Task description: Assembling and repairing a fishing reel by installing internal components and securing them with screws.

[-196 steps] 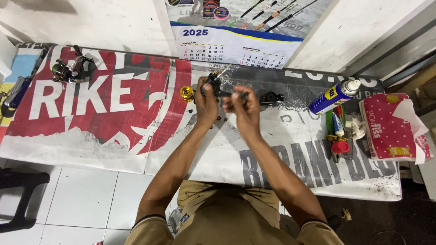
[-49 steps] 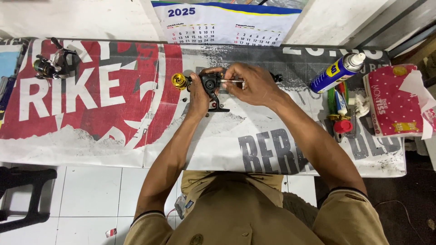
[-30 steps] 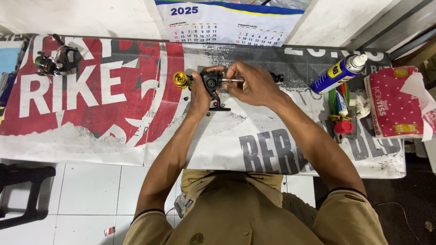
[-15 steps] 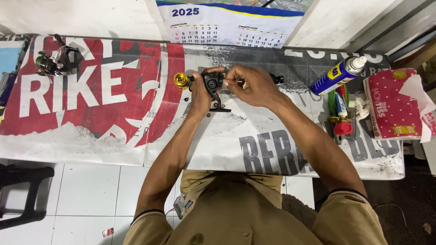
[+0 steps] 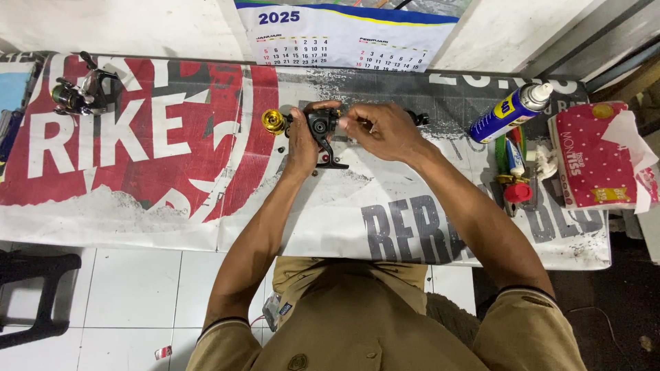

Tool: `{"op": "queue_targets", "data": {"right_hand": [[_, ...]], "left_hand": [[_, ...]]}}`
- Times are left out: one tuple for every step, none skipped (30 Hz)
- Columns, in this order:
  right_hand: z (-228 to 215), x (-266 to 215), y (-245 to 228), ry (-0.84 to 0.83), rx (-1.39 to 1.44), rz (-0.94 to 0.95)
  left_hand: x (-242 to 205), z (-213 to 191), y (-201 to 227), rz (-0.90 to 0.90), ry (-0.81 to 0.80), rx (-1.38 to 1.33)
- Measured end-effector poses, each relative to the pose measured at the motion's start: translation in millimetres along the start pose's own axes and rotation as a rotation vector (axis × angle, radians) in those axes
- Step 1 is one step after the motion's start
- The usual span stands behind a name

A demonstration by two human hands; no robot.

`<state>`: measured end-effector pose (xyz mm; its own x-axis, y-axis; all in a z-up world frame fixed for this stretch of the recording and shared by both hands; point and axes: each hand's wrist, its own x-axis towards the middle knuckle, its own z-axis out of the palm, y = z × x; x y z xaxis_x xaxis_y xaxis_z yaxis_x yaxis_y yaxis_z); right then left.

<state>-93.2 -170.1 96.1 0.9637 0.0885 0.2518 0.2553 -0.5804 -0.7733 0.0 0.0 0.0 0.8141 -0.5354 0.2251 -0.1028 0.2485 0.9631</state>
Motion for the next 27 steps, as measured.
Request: {"op": "queue_targets", "data": {"right_hand": [[1, 0, 0, 0.000, -0.001, -0.003], [1, 0, -1, 0.005, -0.005, -0.012], [3, -1, -1, 0.008, -0.007, -0.019], [4, 1, 4, 0.005, -0.006, -0.020], [4, 2, 9, 0.023, -0.007, -0.010], [4, 2, 15, 0.041, -0.008, 0.000], [5, 3, 17, 0.042, -0.009, 0.002], [5, 3, 20, 0.028, -0.004, -0.004], [6, 4, 23, 0.013, 0.000, -0.009], [8, 3, 28, 0.013, -0.001, -0.008], [11, 3, 34, 0.033, -0.020, -0.017], [14, 3, 39, 0.053, -0.039, -0.025], [10, 3, 27, 0.052, -0.038, -0.026], [5, 2, 16, 0.058, -0.017, -0.032], [0, 1, 5, 0.069, 0.003, -0.036], [2, 1, 6, 0.072, 0.002, -0.034], [3, 1, 8, 0.058, 0.000, -0.023], [4, 1, 9, 0.045, -0.002, -0.012], [7, 2, 17, 0.044, -0.002, -0.012], [10, 3, 25, 0.053, -0.009, -0.030], [13, 4, 33, 0.062, -0.016, -0.047], [10, 4, 27, 0.061, -0.016, -0.047], [8, 3, 22, 0.060, -0.021, -0.032], [5, 3, 16, 0.060, -0.025, -0.017], [5, 1, 13, 0.063, -0.026, -0.017], [4, 0, 9, 0.058, -0.015, -0.004], [4, -2, 6, 0.051, -0.004, 0.008]], "left_hand": [[0, 3, 9, 0.002, 0.001, 0.001], [0, 5, 18, -0.002, 0.022, 0.037], [-2, 8, 27, -0.009, 0.046, 0.073], [-3, 6, 28, -0.009, 0.048, 0.073], [-3, 5, 29, -0.035, 0.054, 0.072], [-3, 4, 30, -0.062, 0.059, 0.072], [-3, 2, 23, -0.062, 0.058, 0.072], [-3, 1, 15, -0.054, 0.054, 0.072], [-2, 0, 8, -0.045, 0.050, 0.071], [-1, 3, 13, -0.044, 0.049, 0.070], [-1, 4, 19, -0.029, 0.043, 0.055], [-1, 6, 25, -0.014, 0.036, 0.040], [-3, 5, 27, -0.014, 0.037, 0.040], [-4, 5, 28, 0.009, 0.013, -0.006], [-6, 5, 30, 0.032, -0.015, -0.053], [-5, 4, 26, 0.031, -0.018, -0.053], [-4, 4, 22, 0.001, 0.008, 0.001], [-3, 4, 18, -0.030, 0.034, 0.055], [-3, 5, 21, -0.030, 0.035, 0.055], [-4, 5, 24, -0.036, 0.043, 0.045], [-5, 6, 26, -0.041, 0.051, 0.035], [-3, 6, 29, -0.042, 0.053, 0.035], [-3, 7, 32, -0.021, 0.025, 0.007], [-2, 7, 35, 0.000, -0.002, -0.022], [-2, 7, 33, 0.001, -0.005, -0.021], [-2, 7, 31, -0.015, 0.014, 0.010], [-3, 8, 28, -0.032, 0.034, 0.040]]}}
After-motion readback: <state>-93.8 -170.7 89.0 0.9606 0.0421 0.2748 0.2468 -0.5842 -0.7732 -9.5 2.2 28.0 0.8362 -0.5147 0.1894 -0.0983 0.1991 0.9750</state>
